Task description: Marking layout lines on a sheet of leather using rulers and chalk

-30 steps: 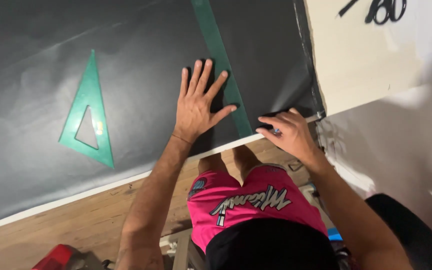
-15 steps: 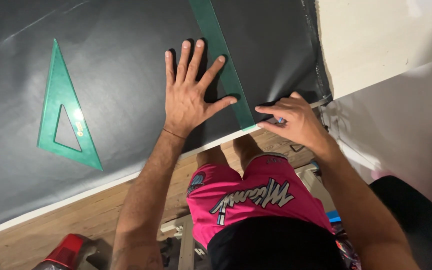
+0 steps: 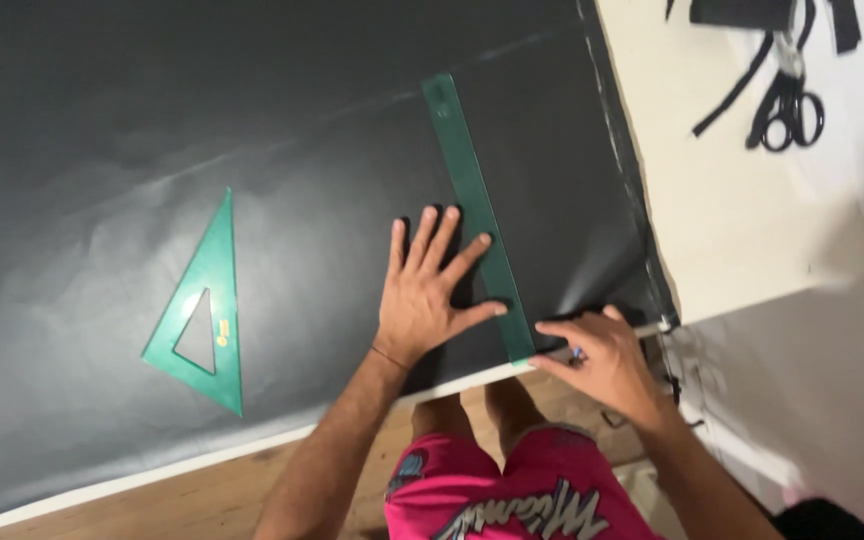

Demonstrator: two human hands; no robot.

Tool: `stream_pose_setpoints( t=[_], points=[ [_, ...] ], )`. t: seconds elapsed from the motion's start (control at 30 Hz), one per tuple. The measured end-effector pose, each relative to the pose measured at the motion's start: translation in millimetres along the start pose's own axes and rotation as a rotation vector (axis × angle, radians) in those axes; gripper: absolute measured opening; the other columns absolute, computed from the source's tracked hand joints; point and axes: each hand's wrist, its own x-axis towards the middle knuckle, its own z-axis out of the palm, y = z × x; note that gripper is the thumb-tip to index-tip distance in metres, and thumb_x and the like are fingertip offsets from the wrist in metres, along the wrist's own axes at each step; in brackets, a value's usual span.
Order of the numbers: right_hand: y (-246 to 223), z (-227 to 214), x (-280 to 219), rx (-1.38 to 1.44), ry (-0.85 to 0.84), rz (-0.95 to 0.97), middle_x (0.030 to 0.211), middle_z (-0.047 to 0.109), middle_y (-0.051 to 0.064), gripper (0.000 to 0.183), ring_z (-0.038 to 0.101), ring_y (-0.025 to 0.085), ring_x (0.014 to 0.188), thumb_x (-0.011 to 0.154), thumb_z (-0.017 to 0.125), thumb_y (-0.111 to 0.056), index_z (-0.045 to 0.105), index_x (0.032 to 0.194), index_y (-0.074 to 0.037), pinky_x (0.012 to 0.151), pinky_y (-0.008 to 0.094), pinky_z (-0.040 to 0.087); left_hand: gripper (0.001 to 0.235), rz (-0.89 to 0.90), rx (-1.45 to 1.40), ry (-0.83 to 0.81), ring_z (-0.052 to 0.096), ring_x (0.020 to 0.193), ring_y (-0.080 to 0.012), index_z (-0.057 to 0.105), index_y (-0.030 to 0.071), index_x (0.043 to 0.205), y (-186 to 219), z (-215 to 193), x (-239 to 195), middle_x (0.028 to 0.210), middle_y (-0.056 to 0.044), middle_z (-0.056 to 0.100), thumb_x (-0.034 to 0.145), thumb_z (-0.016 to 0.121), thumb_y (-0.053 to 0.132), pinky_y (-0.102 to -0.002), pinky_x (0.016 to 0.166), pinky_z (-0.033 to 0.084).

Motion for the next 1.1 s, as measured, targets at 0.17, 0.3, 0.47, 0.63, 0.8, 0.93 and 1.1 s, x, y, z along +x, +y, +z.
stream_pose_setpoints(
  t=[0.17,0.3,0.47,0.63,0.8,0.93,1.1],
  points=[
    [2.4,4.1,2.4,0.028,-0.048,0.125,0.058,0.057,-0.001,0.044,0.064,0.021,0.058,0.072,0.09,-0.042,0.077,0.111,-0.027,0.068,0.036,0.046,0.085,-0.063,-0.077,0.013,0.033,0.153,-0.0335,0.056,0.035,0.147,-6.2,11.6,0.0,0.162,-0.01,0.041,0.077,0.062,0.083,-0.063,0.125,0.017],
    [4.0,5.8,1.5,0.0,0.017,0.016,0.059,0.063,-0.01,0.041,0.06,0.009,0.057,0.076,0.09,-0.042,0.075,0.108,-0.021,0.071,0.033,0.041,0.082,-0.009,-0.044,0.01,0.034,0.153,-0.0384,0.054,0.023,0.149,-3.4,-2.0,2.6,0.162,-0.016,0.038,0.088,0.058,0.078,-0.066,0.123,0.026],
    [7.9,10.5,-1.7,0.009,-0.007,0.069,0.058,0.059,-0.009,0.04,0.057,0.009,0.056,0.076,0.088,-0.045,0.076,0.108,-0.023,0.071,0.033,0.041,0.083,0.002,-0.042,0.016,0.034,0.153,-0.0384,0.052,0.023,0.15,-5.5,-1.3,3.1,0.163,-0.014,0.038,0.088,0.059,0.077,-0.066,0.123,0.026],
    [8.6,9.5,-2.0,0.01,-0.05,0.085,0.058,0.06,-0.009,0.041,0.06,0.009,0.057,0.078,0.086,-0.046,0.074,0.11,-0.024,0.072,0.033,0.042,0.084,0.033,-0.044,-0.029,0.031,0.154,-0.037,0.051,0.019,0.151,-9.2,-0.1,5.5,0.164,-0.007,0.036,0.09,0.056,0.077,-0.07,0.121,0.022],
    [17.1,-9.2,3.2,0.309,-0.335,0.618,0.107,0.074,0.008,0.036,0.08,0.017,0.076,0.091,0.066,-0.031,0.062,0.125,-0.018,0.06,0.027,0.071,0.083,0.068,-0.081,-0.039,0.031,0.153,-0.0343,0.056,0.013,0.147,-13.5,-0.6,9.0,0.164,-0.011,0.037,0.091,0.054,0.075,-0.067,0.122,0.022],
    [48.5,-19.6,33.6,0.223,-0.183,0.487,0.09,0.069,0.005,0.024,0.065,0.017,0.073,0.101,0.042,-0.012,0.058,0.12,-0.013,0.07,0.03,0.056,0.083,0.067,-0.066,-0.051,0.03,0.154,-0.0347,0.057,0.013,0.146,-14.5,2.9,7.5,0.164,-0.012,0.037,0.09,0.054,0.075,-0.067,0.121,0.022],
    [6.4,-62.6,167.7,0.043,0.094,0.29,0.099,0.075,0.021,0.026,0.073,0.039,0.093,0.104,0.058,-0.007,0.063,0.128,0.0,0.083,0.05,0.057,0.083,-0.002,-0.182,-0.008,0.033,0.153,-0.0324,0.056,0.023,0.145,-15.5,12.5,5.5,0.163,-0.007,0.041,0.082,0.056,0.077,-0.064,0.125,0.014]
  ],
)
